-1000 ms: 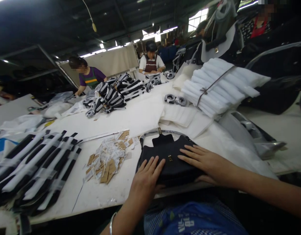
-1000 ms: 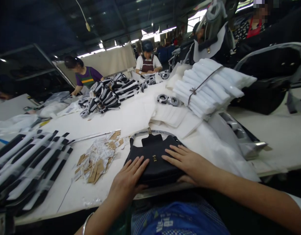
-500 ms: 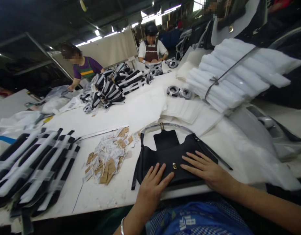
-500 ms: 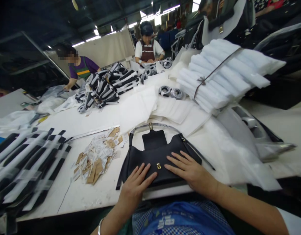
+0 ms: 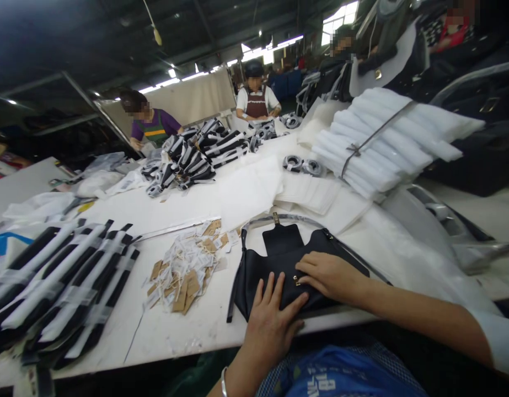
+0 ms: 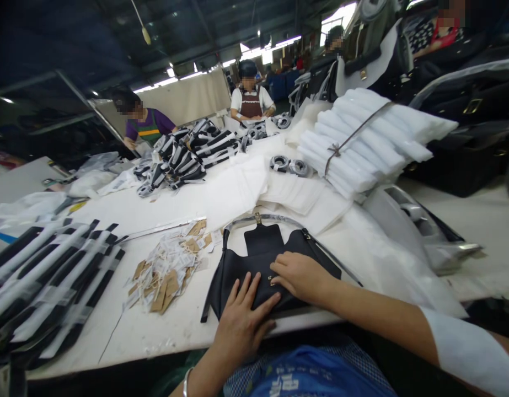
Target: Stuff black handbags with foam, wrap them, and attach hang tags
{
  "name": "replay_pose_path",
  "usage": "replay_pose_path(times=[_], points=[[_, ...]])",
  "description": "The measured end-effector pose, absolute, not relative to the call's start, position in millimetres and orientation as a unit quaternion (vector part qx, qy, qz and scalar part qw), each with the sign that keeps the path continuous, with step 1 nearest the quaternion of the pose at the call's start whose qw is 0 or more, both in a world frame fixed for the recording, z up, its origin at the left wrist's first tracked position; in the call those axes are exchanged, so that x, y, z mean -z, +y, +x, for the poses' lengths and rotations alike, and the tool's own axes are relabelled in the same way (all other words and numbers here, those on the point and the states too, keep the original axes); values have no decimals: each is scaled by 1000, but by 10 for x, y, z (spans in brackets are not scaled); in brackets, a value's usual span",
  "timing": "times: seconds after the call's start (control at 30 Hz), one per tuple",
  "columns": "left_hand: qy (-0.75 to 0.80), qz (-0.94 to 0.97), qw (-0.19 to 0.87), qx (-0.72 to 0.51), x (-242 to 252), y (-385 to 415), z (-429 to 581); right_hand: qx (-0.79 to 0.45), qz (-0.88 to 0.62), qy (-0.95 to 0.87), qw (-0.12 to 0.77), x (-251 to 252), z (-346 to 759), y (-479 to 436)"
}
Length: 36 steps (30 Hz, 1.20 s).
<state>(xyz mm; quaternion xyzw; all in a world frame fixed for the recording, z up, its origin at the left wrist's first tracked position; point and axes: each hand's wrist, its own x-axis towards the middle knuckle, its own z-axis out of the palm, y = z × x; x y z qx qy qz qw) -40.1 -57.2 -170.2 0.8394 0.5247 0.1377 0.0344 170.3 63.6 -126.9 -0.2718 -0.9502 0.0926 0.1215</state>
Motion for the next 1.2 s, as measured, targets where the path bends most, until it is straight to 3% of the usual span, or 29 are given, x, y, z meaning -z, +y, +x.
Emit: replay_pose_path(times=[0.2, 0.4, 0.6, 0.67, 0.8, 0.93, 1.2], points=[[529, 835, 24, -151, 1708, -575, -407, -75, -235, -969, 18, 1196, 1414, 732], [525, 836, 28, -159, 1709, -582, -420, -185, -409, -892, -45, 1148, 1244, 692], [522, 837, 37, -159, 1708, -588, -432, -338, -402, -843, -116, 1016, 1218, 825], [522, 838, 39, -158, 1706, -586, -434, -358, -384, -847, -78, 975, 1276, 816], [522, 838, 36, -154, 1692, -579, -441, -356, -337, -867, 83, 955, 1422, 826], [514, 845, 26, -147, 1705, -559, -450, -388, -415, -805, 167, 974, 1429, 1279], [509, 849, -30, -142, 1802, -531, -462, -485, -487, -700, 192, 1258, 965, 2138]])
